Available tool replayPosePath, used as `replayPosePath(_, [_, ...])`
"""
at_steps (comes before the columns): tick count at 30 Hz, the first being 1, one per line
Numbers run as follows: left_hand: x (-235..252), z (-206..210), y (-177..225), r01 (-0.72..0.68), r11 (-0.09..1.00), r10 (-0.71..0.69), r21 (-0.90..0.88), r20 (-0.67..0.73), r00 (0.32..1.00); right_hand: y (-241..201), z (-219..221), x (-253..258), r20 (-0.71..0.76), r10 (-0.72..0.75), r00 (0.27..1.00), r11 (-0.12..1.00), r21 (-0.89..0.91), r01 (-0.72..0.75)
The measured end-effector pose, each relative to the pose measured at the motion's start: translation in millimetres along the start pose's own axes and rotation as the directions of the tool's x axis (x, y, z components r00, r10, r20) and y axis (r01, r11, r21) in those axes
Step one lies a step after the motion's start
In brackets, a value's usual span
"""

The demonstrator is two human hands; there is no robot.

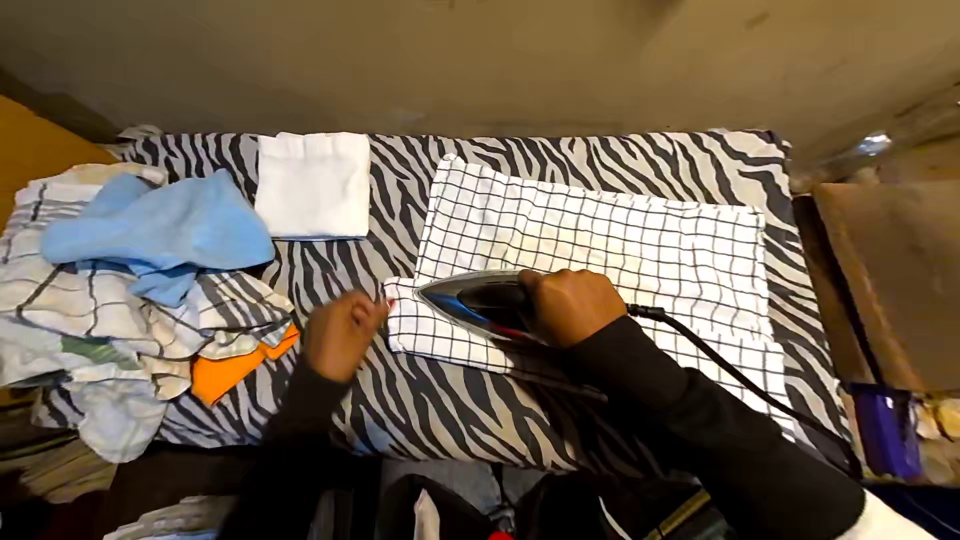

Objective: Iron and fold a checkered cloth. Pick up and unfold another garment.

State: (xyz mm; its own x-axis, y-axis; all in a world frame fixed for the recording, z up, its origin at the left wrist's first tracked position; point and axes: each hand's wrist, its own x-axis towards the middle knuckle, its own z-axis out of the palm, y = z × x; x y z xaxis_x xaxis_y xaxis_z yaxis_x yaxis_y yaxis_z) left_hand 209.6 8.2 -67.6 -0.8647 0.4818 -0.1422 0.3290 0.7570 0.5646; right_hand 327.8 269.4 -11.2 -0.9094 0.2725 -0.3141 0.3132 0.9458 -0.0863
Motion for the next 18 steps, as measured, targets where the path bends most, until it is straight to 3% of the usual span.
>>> replayPosePath(3, [-50.5,28.0,3.6,0.138,0.985,-0.134,-0.1,0.044,0.99,-11.1,-0.4,5.6,-0.025,-0.008,1.0,1.0,0.011,0.009])
replayPosePath(5, [-63.0,44.3,5.0,0.15,0.975,-0.159,-0.165,-0.04,0.987,-19.2,-0.9,8.5,-0.03,-0.016,0.999,1.0,0.007,0.016])
replayPosePath(8, [-64.7,56.2,4.1,0.113,0.97,-0.163,-0.216,-0.231,0.959,-26.0,-0.4,9.9,-0.028,-0.024,0.999,1.0,-0.012,0.023])
replayPosePath(18, [-57.6,70.5,10.5,0.115,0.946,-0.212,-0.302,-0.311,0.927,-27.8,-4.8,10.0,0.033,-0.008,0.999,1.0,0.013,0.008])
